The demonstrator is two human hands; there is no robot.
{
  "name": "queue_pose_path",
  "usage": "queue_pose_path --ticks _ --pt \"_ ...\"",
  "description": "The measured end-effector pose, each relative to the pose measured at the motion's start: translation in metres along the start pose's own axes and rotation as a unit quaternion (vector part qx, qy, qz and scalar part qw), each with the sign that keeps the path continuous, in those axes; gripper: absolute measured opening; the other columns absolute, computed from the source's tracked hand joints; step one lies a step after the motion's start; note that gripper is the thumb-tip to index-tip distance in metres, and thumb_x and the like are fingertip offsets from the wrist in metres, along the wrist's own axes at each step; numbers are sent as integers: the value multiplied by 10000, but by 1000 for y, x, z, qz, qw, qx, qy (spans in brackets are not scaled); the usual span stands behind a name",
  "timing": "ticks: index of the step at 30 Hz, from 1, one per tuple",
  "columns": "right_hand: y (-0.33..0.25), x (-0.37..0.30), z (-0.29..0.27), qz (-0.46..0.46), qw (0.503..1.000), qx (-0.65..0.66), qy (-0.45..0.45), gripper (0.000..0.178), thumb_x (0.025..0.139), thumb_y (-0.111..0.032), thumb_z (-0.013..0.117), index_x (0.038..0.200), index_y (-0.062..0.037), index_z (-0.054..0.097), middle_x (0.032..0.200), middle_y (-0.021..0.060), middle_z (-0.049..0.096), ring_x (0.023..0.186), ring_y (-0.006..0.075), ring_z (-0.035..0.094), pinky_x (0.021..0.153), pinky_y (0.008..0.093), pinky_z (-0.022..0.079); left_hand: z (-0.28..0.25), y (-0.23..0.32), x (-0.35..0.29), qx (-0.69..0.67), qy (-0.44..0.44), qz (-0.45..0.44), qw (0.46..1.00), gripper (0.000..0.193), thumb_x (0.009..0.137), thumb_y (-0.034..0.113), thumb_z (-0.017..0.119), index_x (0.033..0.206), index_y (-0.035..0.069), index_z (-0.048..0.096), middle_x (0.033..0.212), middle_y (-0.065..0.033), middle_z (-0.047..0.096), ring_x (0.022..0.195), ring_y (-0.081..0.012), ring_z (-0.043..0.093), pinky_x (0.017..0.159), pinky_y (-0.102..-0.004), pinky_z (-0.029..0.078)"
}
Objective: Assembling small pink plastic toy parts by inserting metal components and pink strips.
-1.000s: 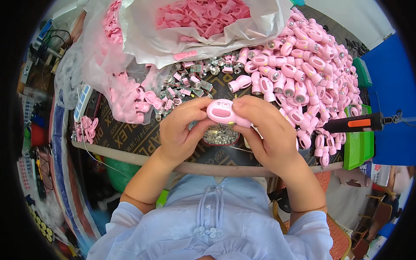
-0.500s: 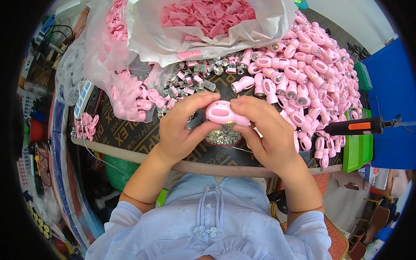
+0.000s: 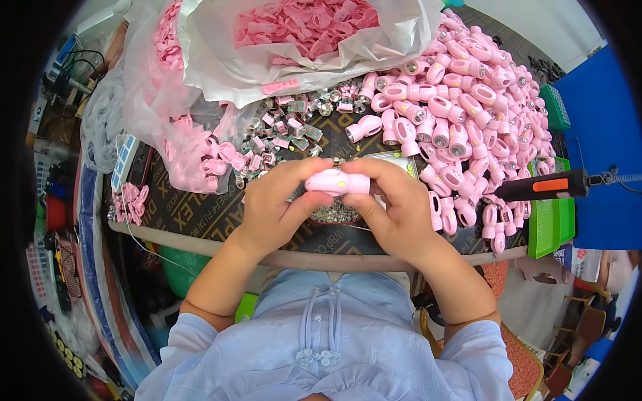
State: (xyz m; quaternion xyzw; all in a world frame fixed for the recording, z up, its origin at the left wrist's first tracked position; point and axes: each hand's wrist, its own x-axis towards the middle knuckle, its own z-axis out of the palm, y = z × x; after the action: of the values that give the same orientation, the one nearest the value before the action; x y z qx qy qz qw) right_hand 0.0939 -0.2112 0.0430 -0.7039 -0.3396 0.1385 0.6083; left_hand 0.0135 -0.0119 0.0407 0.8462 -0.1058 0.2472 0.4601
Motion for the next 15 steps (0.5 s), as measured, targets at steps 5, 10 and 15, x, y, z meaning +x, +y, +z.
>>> queue_pose_path --ticks 5,10,15 --pt "13 1 8 16 984 177 23 308 907 -34 699 1198 19 615 1082 101 672 963 140 653 807 277 540 11 -8 -2 -9 6 2 1000 382 850 150 762 1205 48 665 1058 -152 710 919 -288 704 790 -354 561" --pt "2 17 -13 9 987 -149 -52 314 847 -35 738 1151 -14 658 1020 77 683 811 123 620 708 267 503 15 -22 -11 2 -40 -109 993 379 881 154 727 1235 42 649 1114 -154 703 981 -300 683 842 -371 543" --pt "5 54 -82 -40 909 -334 245 252 871 -49 683 1123 -38 679 1012 85 696 814 160 630 720 278 506 -11 -20 -5 146 6 -56 988 506 852 48 708 1337 36 563 1217 -157 659 1121 -317 614 964 -396 474"
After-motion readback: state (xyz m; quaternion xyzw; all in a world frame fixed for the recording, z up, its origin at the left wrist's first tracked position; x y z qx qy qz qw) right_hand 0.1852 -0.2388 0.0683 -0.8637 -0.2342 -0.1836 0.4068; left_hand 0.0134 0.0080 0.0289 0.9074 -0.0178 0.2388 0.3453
